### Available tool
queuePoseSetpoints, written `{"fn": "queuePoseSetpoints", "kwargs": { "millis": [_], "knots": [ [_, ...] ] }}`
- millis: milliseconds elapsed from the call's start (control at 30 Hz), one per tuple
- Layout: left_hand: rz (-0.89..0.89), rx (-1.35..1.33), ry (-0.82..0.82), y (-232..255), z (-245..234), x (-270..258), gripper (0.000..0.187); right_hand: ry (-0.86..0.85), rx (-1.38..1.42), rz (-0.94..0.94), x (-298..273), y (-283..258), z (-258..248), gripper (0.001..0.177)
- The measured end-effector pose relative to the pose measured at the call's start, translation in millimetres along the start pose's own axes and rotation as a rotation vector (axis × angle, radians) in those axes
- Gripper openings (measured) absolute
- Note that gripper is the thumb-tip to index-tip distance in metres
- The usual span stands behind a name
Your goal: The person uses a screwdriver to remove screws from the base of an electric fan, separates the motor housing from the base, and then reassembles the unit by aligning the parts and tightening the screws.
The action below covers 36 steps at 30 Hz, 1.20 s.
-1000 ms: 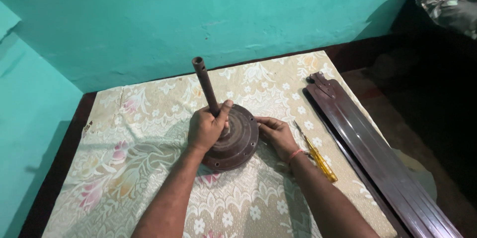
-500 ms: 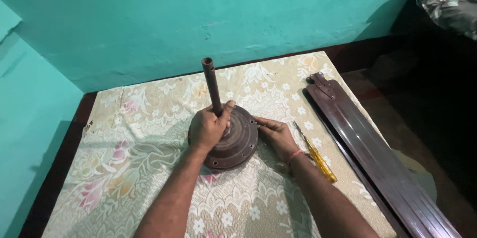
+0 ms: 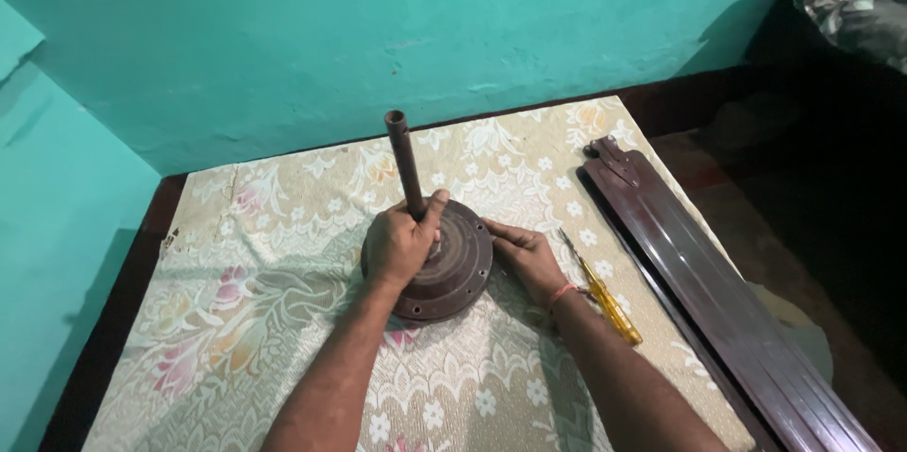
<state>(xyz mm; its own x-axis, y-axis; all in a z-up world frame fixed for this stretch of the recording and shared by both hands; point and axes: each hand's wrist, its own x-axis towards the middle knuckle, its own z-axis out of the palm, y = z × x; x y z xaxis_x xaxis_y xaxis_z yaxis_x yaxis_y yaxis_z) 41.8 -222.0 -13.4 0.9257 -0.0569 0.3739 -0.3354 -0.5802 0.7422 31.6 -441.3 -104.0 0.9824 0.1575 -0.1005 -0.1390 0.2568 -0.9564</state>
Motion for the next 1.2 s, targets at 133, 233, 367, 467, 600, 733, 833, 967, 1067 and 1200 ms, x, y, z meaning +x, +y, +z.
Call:
{"fn": "queuePoseSetpoints", "kwargs": {
  "millis": [133, 233, 367, 467, 600, 733, 833, 967, 1067, 1200],
  "knots": [
    [-0.042, -0.013, -0.001, -3.6, -1.3, -3.1, 0.067, 0.025, -0.038, 0.009, 2.6, 3.4, -0.2, 0.036],
    [-0.012, -0.049, 0.026, -4.4, 0.6, -5.9, 0.058, 0.004, -0.114, -0.04, 4.5, 6.1, -1.1, 0.038],
    [-0.074, 0.01, -0.005, -8.3, 0.9, -6.9, 0.066, -0.035, -0.117, -0.09, 2.5, 7.6, -2.1, 0.041],
    [-0.057, 0.002, 0.004, -7.2, -2.4, -3.2, 0.064, -0.036, -0.141, -0.121, 1.5, -0.9, 4.8, 0.042],
    [0.027, -0.058, 0.026, -6.8, -1.6, -11.8, 0.059, 0.015, 0.141, -0.01, -13.3, -3.0, 8.4, 0.043],
    [0.037, -0.06, 0.037, -5.0, -0.5, -13.3, 0.057, -0.002, -0.008, -0.031, -7.2, -3.4, 6.3, 0.04],
    [-0.025, -0.065, 0.018, -2.2, -1.0, -17.5, 0.055, -0.019, 0.038, -0.058, -3.4, -1.0, 4.9, 0.04],
    [0.04, -0.034, 0.141, -3.2, -8.4, -35.8, 0.044, 0.026, 0.039, -0.027, -7.9, -2.8, 11.4, 0.039],
    [0.235, 0.22, 0.232, -15.0, -19.9, -45.3, 0.045, 0.08, 0.063, 0.023, -14.1, -10.1, 16.6, 0.038],
    [0.184, 0.2, 0.081, -40.6, -28.4, -48.6, 0.057, 0.086, 0.043, 0.047, -13.7, -17.7, 19.6, 0.038]
  ]
}}
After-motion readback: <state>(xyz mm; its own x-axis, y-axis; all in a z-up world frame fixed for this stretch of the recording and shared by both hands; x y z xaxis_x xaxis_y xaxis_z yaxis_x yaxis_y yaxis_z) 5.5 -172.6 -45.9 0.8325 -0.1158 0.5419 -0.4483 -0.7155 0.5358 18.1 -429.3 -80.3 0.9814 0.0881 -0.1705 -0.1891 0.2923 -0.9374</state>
